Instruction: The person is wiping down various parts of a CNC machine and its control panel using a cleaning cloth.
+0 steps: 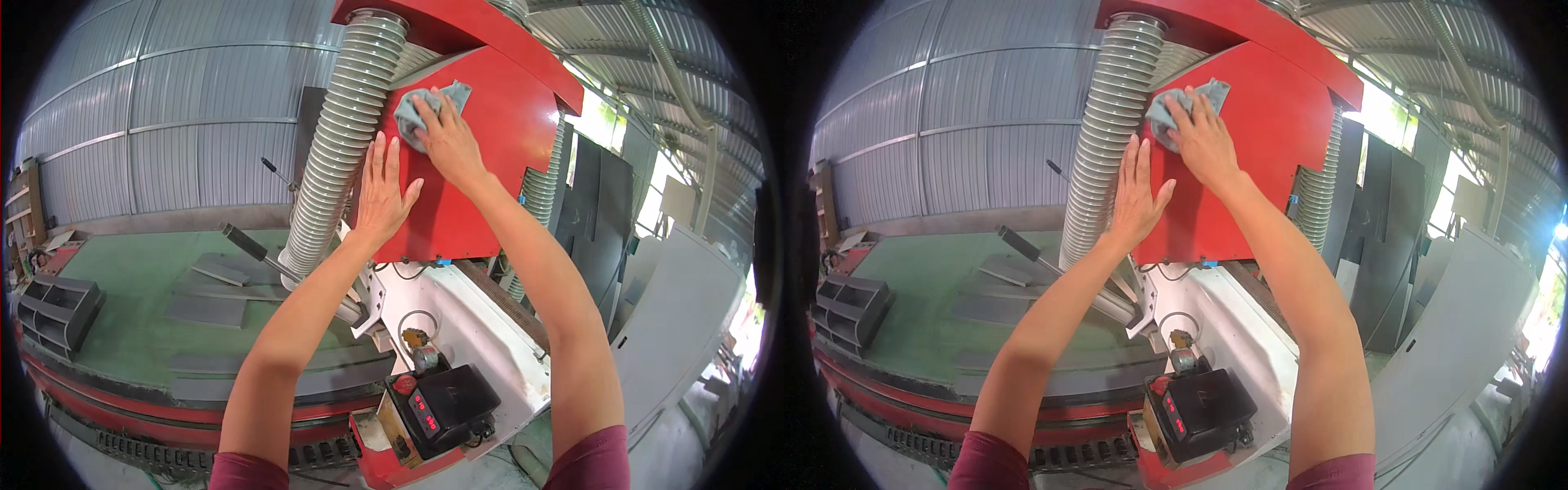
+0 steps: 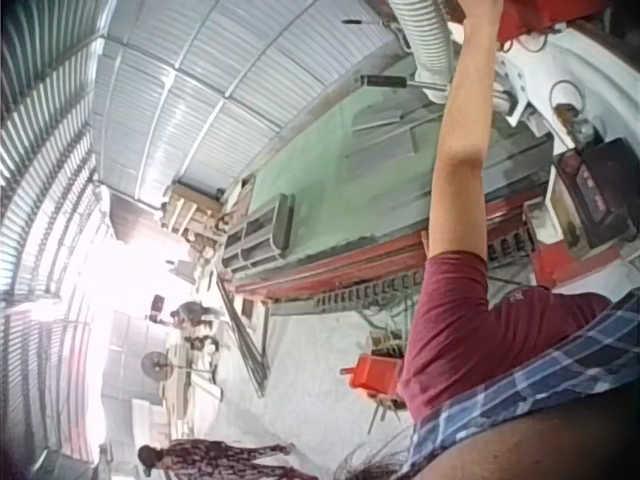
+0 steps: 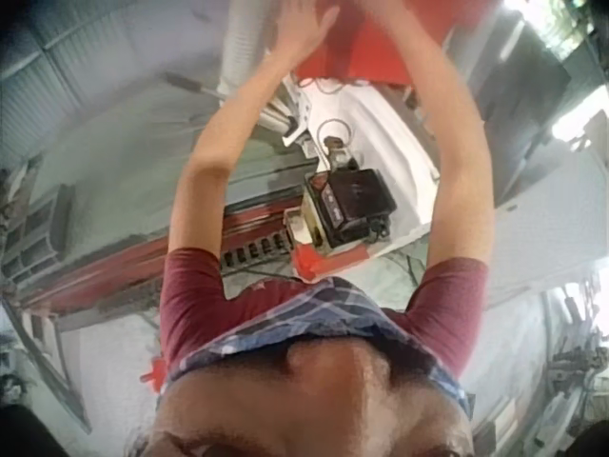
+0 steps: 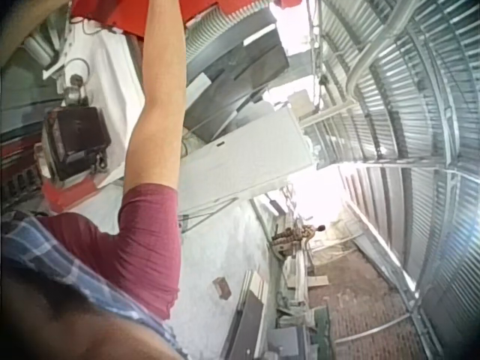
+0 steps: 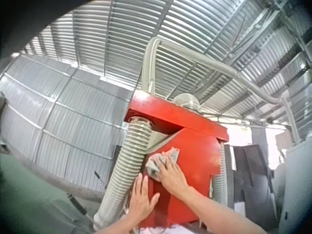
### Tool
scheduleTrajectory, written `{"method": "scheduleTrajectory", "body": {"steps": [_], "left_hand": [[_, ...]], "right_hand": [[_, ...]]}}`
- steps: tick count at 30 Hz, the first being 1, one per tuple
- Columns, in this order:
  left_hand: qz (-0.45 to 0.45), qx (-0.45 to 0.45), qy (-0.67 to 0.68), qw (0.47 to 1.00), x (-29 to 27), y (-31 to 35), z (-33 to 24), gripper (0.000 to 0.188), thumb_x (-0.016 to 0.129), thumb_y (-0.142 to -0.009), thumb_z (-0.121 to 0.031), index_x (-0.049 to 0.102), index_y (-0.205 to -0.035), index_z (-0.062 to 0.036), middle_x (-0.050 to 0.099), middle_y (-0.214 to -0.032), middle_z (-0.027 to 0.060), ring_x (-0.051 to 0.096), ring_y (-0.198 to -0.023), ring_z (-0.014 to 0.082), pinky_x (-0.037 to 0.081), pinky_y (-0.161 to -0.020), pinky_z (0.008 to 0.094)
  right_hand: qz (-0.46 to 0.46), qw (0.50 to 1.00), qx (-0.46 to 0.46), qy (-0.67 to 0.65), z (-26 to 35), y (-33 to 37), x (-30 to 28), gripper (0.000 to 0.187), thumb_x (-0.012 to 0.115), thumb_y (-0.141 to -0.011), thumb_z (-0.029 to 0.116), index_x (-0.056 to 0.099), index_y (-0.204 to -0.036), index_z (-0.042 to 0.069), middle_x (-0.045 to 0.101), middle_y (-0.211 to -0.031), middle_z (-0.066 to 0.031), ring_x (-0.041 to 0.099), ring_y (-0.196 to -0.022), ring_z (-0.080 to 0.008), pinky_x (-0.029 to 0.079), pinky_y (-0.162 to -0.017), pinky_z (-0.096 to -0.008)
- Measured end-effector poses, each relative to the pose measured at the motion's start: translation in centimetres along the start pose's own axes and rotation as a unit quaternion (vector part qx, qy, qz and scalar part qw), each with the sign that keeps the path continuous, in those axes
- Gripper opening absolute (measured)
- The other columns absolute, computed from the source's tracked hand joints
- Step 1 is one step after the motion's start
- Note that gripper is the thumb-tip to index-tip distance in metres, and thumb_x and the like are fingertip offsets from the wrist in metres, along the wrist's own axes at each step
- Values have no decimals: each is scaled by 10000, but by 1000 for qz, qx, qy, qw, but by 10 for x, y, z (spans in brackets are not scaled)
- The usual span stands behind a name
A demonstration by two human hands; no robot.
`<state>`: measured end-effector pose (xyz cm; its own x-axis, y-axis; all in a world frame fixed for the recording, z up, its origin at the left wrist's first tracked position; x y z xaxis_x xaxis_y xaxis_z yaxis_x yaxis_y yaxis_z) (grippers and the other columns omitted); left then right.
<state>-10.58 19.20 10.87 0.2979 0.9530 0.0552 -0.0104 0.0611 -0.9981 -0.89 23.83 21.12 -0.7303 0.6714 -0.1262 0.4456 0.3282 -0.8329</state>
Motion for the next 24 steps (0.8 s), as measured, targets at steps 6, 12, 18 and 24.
{"method": "scheduleTrajectory", "body": {"steps": [6, 12, 18, 24], "left_hand": [[-13, 3, 21, 1000, 30, 5, 25, 699, 576, -898, -202, 203, -1453, 2, 220, -1490, 237, 276, -1351, 399, 274, -1102, 445], [-61, -47, 104, 992, 41, 7, 17, 489, 487, -942, -145, 363, -1382, 29, 387, -1416, 220, 401, -1286, 364, 339, -1060, 415], [-80, -91, 138, 983, 37, 14, 31, 427, 409, -985, -221, 450, -1350, -4, 452, -1385, 180, 441, -1248, 341, 349, -1048, 395], [-93, -114, 166, 975, 36, 14, 34, 402, 388, -993, -228, 501, -1321, -25, 496, -1357, 157, 461, -1235, 319, 348, -1047, 381]], "right_hand": [[26, 988, 150, -36, -93, -22, 25, 547, 529, -926, 282, 344, -1418, 131, 360, -1400, -275, 412, -1253, -433, 460, -936, -482], [83, 919, -34, 385, -212, -15, 60, 393, 494, -862, 189, 562, -1200, 0, 326, -1415, -294, 319, -1289, -451, 277, -1039, -543], [19, 961, -66, 270, -185, -12, 54, 387, 496, -812, 192, 607, -1107, -33, 337, -1401, -298, 366, -1216, -459, 308, -995, -549], [64, 992, -48, 97, -56, 66, 39, 519, 581, -815, 125, 443, -1310, 46, 347, -1416, -241, 355, -1291, -418, 358, -1046, -474]]}}
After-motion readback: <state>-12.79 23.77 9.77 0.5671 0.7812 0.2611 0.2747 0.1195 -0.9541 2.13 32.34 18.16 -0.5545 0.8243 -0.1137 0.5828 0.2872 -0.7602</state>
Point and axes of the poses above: each hand's wrist, its own y-axis away from the middle knuckle, its own x-axis out of the palm, z = x × y, the point moved 5 cm from there along -y, towards the middle knuckle
